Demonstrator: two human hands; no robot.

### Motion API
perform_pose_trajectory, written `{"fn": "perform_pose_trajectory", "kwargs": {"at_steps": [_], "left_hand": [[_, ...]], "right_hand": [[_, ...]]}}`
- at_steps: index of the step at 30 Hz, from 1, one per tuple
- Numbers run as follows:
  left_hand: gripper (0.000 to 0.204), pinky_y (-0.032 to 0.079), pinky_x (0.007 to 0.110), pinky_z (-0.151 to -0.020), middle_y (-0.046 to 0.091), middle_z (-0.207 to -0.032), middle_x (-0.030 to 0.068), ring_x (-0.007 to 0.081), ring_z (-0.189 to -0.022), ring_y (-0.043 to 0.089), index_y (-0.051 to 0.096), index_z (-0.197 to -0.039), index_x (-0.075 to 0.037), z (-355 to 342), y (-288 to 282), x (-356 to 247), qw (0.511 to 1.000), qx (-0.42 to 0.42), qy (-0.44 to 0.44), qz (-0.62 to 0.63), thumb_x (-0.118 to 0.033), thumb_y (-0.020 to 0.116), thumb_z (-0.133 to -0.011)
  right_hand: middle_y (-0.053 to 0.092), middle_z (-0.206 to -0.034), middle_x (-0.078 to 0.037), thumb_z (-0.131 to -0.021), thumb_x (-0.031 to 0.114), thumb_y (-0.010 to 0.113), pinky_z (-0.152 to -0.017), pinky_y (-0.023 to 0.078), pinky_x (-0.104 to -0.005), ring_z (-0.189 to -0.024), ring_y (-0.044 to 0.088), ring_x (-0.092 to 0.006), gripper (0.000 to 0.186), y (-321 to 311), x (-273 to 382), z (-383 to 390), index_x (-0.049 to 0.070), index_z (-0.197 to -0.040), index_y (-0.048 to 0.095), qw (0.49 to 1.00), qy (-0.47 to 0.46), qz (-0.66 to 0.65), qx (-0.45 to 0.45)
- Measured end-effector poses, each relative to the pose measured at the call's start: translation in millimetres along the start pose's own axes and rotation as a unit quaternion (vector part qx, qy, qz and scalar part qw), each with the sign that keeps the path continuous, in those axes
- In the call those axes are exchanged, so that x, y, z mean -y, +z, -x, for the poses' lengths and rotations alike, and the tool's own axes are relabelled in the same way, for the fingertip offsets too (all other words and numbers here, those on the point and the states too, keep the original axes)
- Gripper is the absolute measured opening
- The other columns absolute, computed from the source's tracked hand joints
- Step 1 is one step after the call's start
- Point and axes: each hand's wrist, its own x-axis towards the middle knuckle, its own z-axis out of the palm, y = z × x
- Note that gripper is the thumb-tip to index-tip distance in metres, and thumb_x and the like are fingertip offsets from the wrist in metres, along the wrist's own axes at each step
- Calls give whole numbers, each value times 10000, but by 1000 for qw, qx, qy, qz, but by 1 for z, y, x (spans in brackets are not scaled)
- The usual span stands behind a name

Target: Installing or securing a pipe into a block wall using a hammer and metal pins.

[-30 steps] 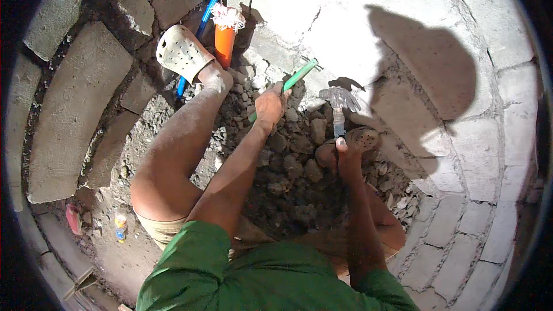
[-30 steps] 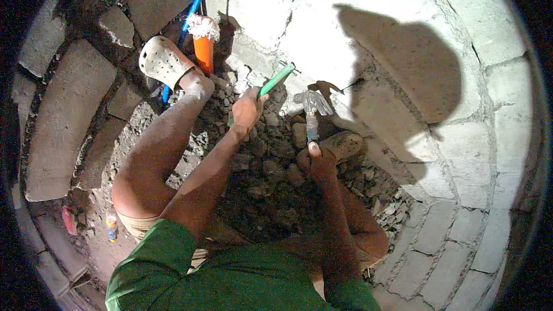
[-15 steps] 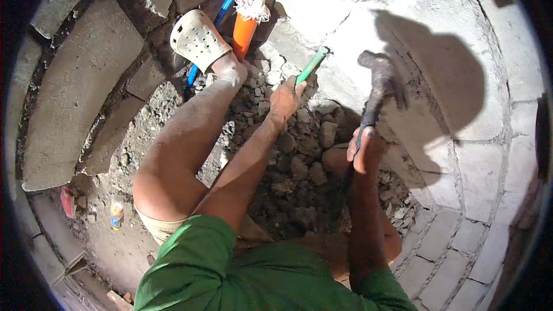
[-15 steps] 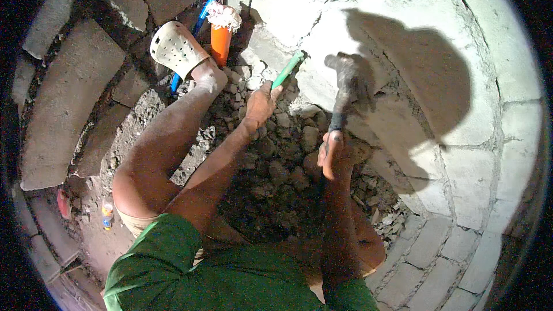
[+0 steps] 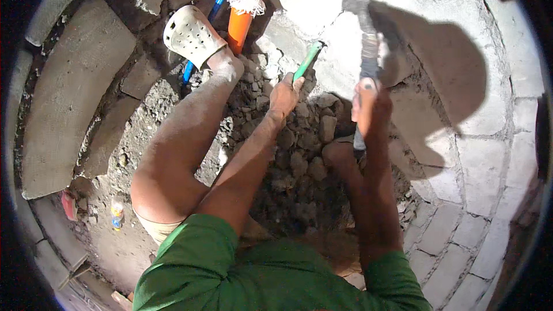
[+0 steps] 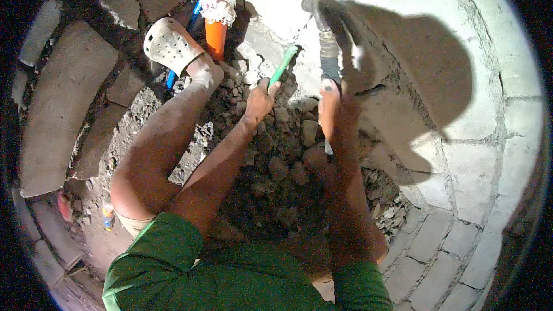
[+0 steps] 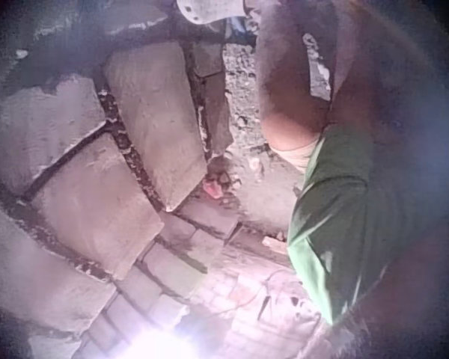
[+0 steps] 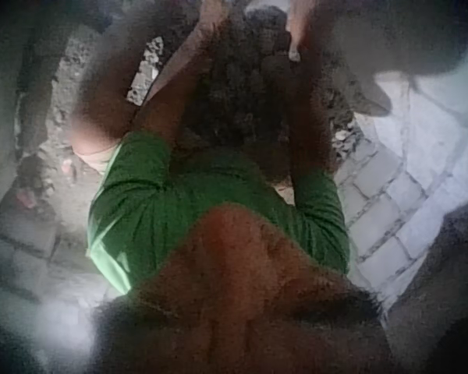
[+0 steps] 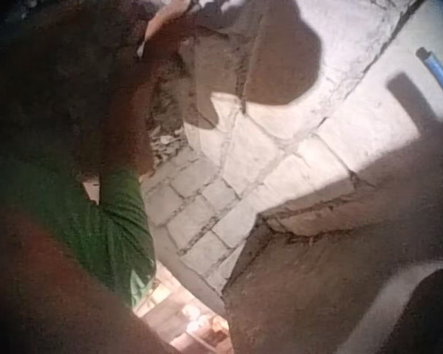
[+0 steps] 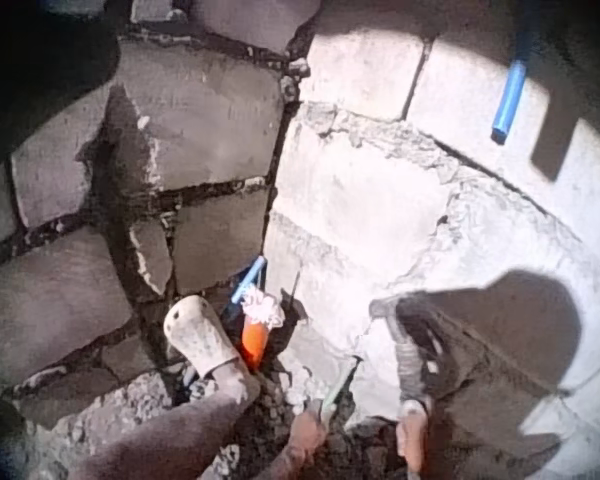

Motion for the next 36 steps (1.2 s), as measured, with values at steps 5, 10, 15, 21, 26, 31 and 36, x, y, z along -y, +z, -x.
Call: {"fn": "perform_pose_trajectory", "kwargs": {"at_steps": [5, 10, 15, 21, 26, 31, 36], "left_hand": [[396, 442, 500, -653, 575, -714, 242, 456, -694, 556, 527, -969, -14, 3, 9, 4, 998, -42, 44, -8, -408, 500, -990], [393, 451, 495, -672, 589, -758, 258, 460, -749, 573, 539, -988, -15, -5, 4, 0, 999, -13, 24, 20, -407, 510, -984], [382, 452, 506, -664, 597, -752, 250, 478, -765, 582, 535, -967, -29, 1, 4, -4, 1000, -10, 1, -15, -412, 527, -971], [388, 458, 513, -669, 620, -800, 286, 487, -797, 598, 579, -999, -12, 4, 18, -24, 999, -40, 0, 17, -396, 540, -962], [414, 477, 511, -677, 637, -801, 273, 479, -805, 608, 600, -985, 4, 0, 19, 8, 998, 11, -14, -66, -399, 508, -970], [528, 471, 495, -590, 621, -706, 268, 471, -704, 618, 615, -905, 51, 29, 22, 52, 996, 1, -88, 24, -460, 498, -969], [514, 486, 547, -661, 629, -734, 280, 494, -755, 618, 611, -896, 30, 62, 47, -2, 996, -54, -26, -70, -463, 484, -972]], "right_hand": [[569, -661, -53, -964, 282, 506, -537, 460, -343, -566, 548, -168, 278, 46, -51, 34, 27, -1010, 608, 994, -35, 79, -71], [591, -657, -217, -957, 435, 490, -614, 498, -429, -659, 644, -364, 502, 43, -21, 22, -42, -862, 615, 917, 370, -63, 131], [562, -619, -58, -922, 277, 584, -473, 423, -332, -510, 544, -181, 280, -16, 56, 14, -3, -910, 585, 918, 335, -201, 60], [568, -665, -122, -949, 275, 509, -556, 471, -377, -591, 564, -272, 281, -29, 20, 8, 10, -903, 588, 993, -32, -76, -83], [636, -778, -262, -953, 490, 494, -681, 486, -484, -724, 646, -404, 557, 51, -40, 12, -49, -972, 634, 926, 349, -1, 142], [640, -741, -230, -928, 431, 572, -679, 489, -458, -717, 633, -362, 435, 53, -27, 70, 5, -953, 655, 969, 227, -63, 71], [566, -697, -153, -900, 321, 597, -612, 466, -417, -643, 585, -306, 267, 41, -88, 147, 58, -944, 615, 982, -85, 167, 16]]}}
